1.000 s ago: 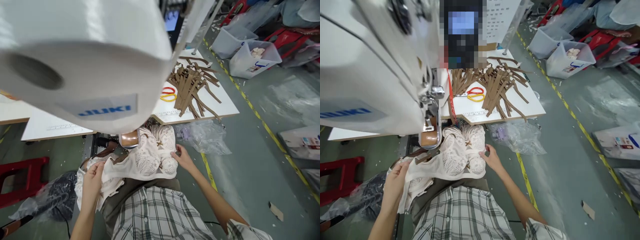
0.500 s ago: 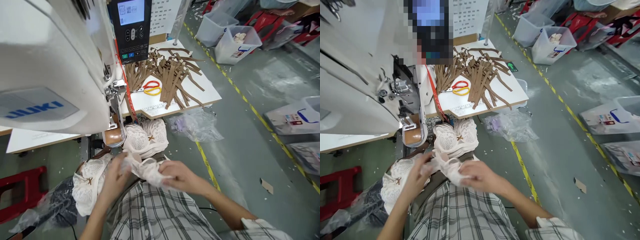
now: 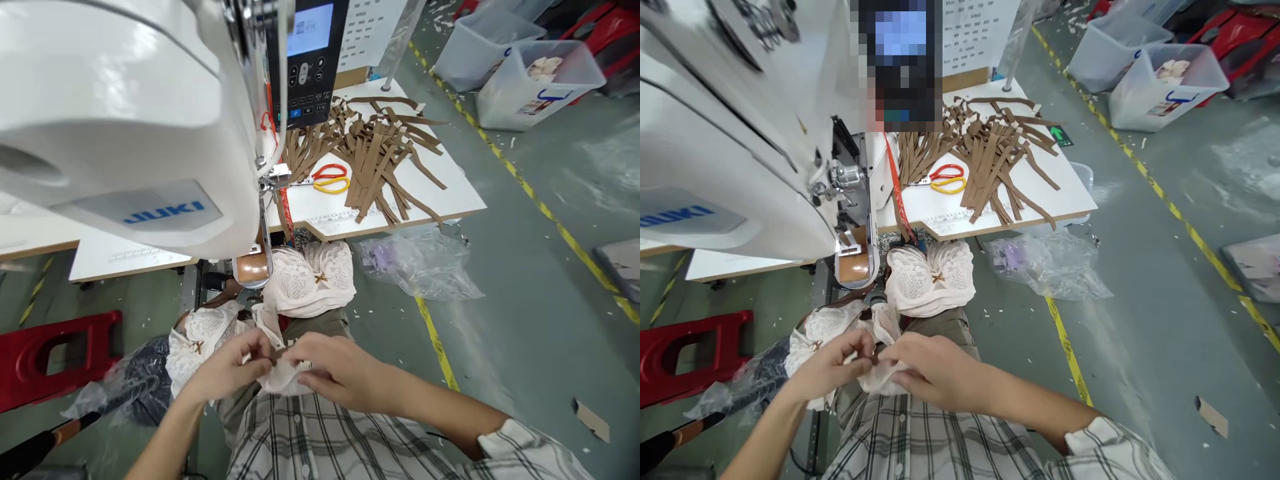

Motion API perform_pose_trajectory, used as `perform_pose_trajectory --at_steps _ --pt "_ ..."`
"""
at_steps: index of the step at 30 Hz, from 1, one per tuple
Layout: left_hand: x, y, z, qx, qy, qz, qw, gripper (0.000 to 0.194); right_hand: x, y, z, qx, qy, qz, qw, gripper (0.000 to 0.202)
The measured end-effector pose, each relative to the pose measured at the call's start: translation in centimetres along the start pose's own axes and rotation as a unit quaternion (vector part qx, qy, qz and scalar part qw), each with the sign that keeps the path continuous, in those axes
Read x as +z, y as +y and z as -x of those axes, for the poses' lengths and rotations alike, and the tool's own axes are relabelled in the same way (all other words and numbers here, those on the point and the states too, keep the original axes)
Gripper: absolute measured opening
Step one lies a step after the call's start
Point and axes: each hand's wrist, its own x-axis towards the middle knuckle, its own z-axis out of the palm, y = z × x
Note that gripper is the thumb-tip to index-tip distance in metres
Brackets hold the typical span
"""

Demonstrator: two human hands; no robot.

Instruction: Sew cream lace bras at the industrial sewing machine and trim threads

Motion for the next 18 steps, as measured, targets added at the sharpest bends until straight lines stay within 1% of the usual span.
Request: perform_pose_trajectory --at_steps 1,3,5,7,9,11,12,13,14,16,17,18 --pt "-1.0 0.8 0.7 0.001 0.037 -0.069 0.997 0.020 -0.1 0.0 -0.1 0.036 -0.008 0.033 0.999 0.030" --pt "-3.0 2.3 1.9 -0.008 0.081 -0.194 0.978 0.022 -0.2 0.2 -0.3 0.093 -0.026 0.100 0.990 0.027" --pt "-4.9 3.6 2.9 -0.020 0.085 -0.254 0.963 0.028 -0.5 0.6 -0.5 0.104 -0.048 0.131 0.985 0.030" --pt "-6.8 4.4 3.9 -0.029 0.059 -0.257 0.964 0.030 -0.9 1.0 -0.5 0.097 -0.058 0.117 0.987 0.030" --pt "-8.5 4.8 5.1 -0.038 0.030 -0.230 0.972 0.030 -1.6 1.3 -0.3 0.107 -0.046 0.092 0.989 0.030" --pt "-10.0 4.9 6.4 -0.043 0.033 -0.222 0.974 0.030 -2.3 1.6 0.2 0.125 -0.031 0.086 0.988 0.032" --pt "-10.7 4.8 7.1 -0.046 0.048 -0.239 0.969 0.031 -2.6 1.8 0.6 0.130 -0.025 0.088 0.987 0.032" --pt "-11.4 4.7 7.7 -0.051 0.074 -0.274 0.957 0.031 -2.9 1.9 0.9 0.133 -0.021 0.090 0.987 0.033" --pt "-12.0 4.6 8.3 -0.056 0.113 -0.324 0.938 0.031 -3.1 2.1 1.3 0.133 -0.019 0.092 0.987 0.033" --pt "-13.0 4.2 9.4 -0.075 0.204 -0.411 0.885 0.033 -3.3 2.5 1.8 0.131 -0.018 0.094 0.987 0.034" --pt "-13.3 3.9 9.9 -0.081 0.239 -0.419 0.872 0.036 -3.3 2.7 1.9 0.130 -0.018 0.090 0.987 0.034" --pt "-13.6 3.6 10.5 -0.085 0.255 -0.398 0.877 0.039 -3.3 2.9 2.0 0.131 -0.017 0.082 0.988 0.035"
